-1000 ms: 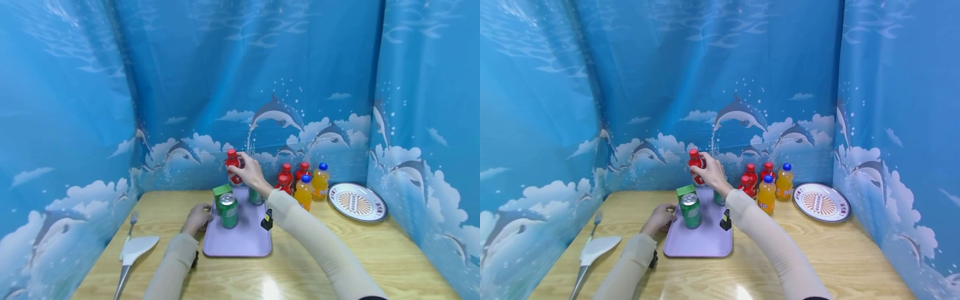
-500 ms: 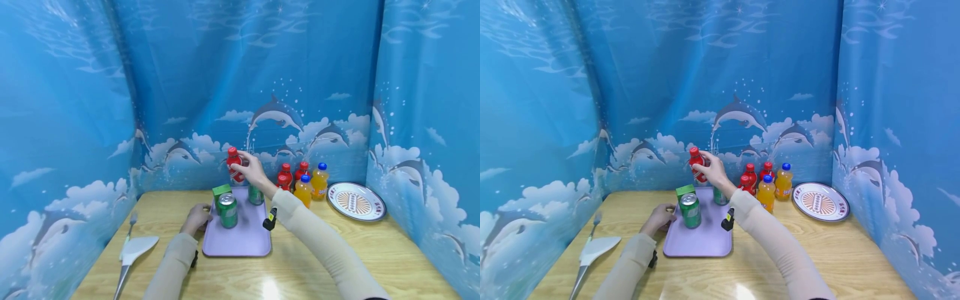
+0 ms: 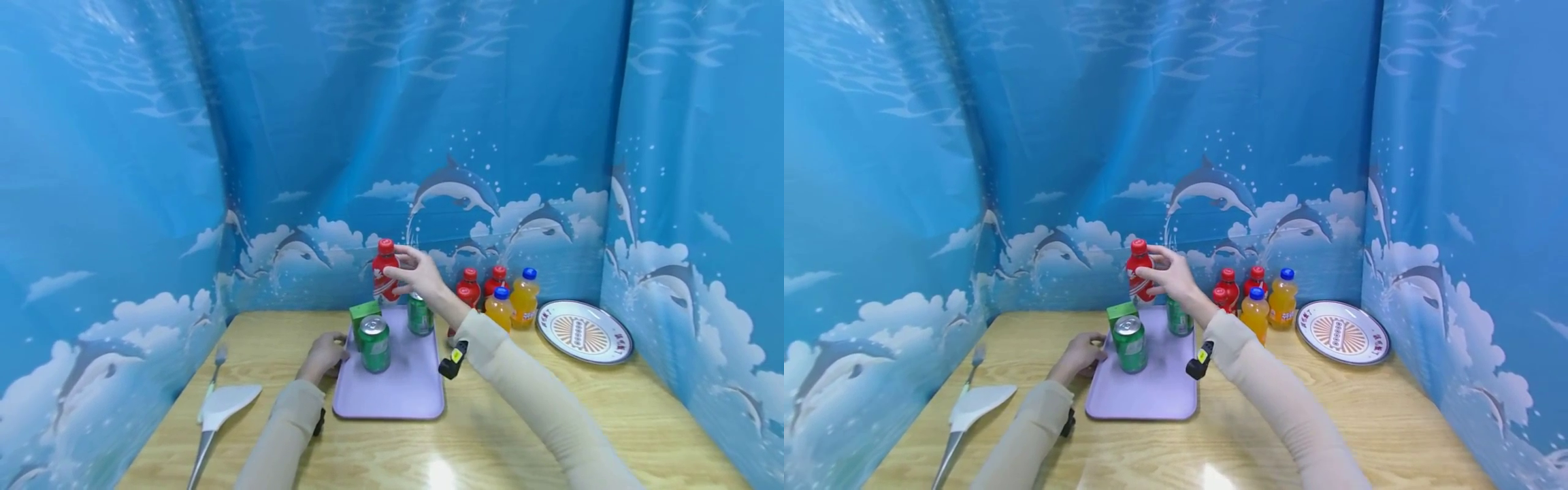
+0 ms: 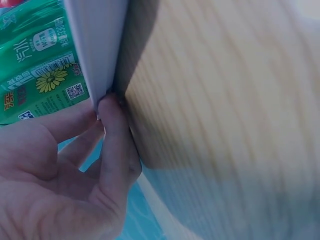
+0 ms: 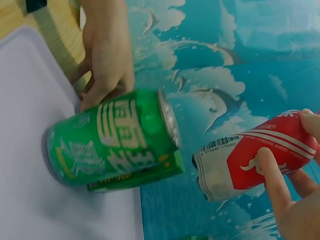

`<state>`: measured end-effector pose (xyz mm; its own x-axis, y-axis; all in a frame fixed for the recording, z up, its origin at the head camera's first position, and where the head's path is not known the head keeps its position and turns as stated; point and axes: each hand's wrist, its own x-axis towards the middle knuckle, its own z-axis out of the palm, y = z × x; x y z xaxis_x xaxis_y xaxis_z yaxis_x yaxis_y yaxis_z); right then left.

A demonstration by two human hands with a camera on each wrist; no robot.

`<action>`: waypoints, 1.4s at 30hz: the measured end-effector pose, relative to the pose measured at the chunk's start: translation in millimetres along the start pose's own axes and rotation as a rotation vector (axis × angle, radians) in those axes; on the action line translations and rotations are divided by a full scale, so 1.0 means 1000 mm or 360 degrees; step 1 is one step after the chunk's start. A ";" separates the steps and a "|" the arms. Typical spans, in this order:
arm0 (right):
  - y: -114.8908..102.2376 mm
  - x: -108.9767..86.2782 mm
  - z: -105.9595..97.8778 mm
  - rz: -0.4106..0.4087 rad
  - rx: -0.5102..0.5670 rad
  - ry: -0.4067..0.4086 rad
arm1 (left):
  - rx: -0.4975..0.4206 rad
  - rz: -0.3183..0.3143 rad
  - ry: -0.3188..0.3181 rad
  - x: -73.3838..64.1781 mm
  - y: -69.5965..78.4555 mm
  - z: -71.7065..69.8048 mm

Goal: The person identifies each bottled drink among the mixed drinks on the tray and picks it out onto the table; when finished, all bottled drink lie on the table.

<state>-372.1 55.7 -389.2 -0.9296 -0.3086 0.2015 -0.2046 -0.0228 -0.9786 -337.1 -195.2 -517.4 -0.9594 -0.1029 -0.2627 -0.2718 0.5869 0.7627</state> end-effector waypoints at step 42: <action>-0.011 -0.094 -0.087 0.0166 -0.0107 -0.0064 | -0.0021 -0.0037 -0.0007 -0.004 0.004 -0.005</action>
<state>-309.2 167.4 -393.4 -0.9341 -0.3440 0.0959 -0.1290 0.0747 -0.9888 -334.6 -196.2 -510.2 -0.9525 -0.1128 -0.2830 -0.2950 0.5735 0.7642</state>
